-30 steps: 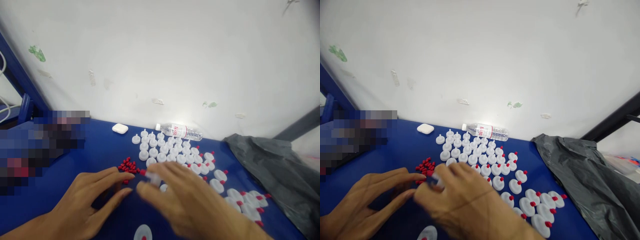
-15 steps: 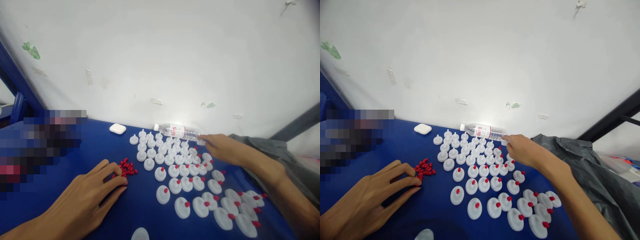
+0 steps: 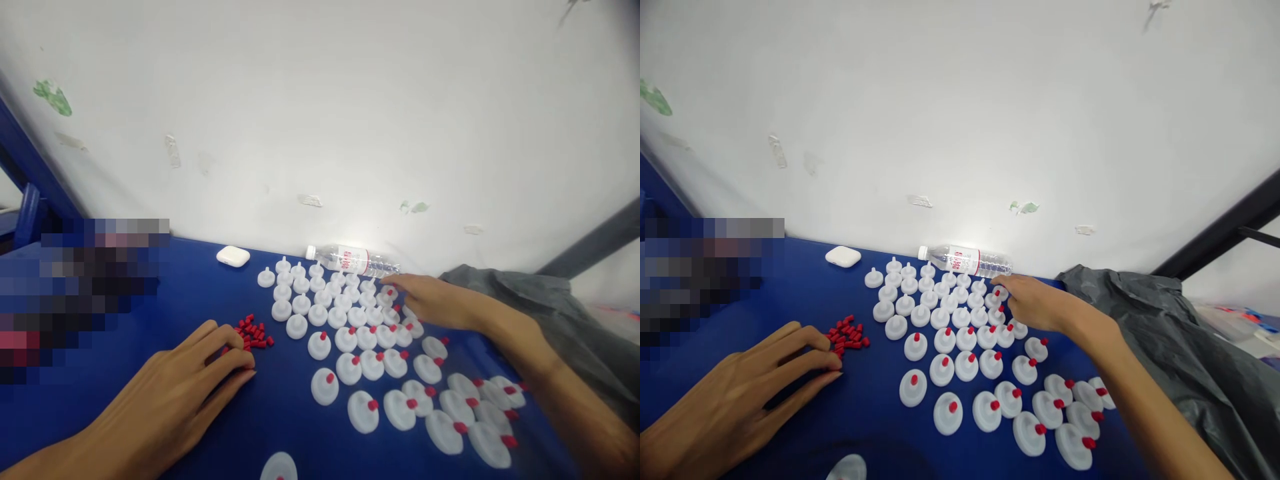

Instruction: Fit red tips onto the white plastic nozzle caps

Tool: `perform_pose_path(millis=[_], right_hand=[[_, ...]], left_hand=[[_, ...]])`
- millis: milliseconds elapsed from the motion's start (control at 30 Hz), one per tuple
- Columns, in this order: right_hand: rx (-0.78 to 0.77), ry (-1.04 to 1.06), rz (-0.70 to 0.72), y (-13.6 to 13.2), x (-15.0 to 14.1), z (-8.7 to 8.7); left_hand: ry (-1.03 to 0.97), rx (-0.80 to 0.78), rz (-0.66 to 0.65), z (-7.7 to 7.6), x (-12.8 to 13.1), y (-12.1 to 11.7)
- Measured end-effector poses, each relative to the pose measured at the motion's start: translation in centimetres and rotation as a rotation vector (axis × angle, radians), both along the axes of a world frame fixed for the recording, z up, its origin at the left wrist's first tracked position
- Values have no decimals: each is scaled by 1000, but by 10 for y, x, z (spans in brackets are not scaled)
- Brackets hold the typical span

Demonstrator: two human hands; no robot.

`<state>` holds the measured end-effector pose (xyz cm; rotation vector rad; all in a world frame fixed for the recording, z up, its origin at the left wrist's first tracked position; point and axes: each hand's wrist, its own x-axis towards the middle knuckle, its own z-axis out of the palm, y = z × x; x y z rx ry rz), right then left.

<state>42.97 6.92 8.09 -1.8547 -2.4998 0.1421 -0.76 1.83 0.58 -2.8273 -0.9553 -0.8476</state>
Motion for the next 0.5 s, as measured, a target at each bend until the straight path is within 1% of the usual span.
perform_pose_path(millis=[100,200,300,367,433,500], right_hand=[[16,-7,-18,-3,-11,8],[31,49,54,-5,-27,10],[11,81,147,-4,-38,4],[35,84,151,-3,-41,1],[99,94,111,-3,-42,2],[229,143,67,-6,-47,6]], left_hand=[[-100,25,23,12,6,-3],[-204,16,25,18,12,-5],[-223,10,44,15,11,-5],[-204,11,43,12,8,-4],[-201,-3,23,10,5,-3],[-249,-42,14,10,4,-4]])
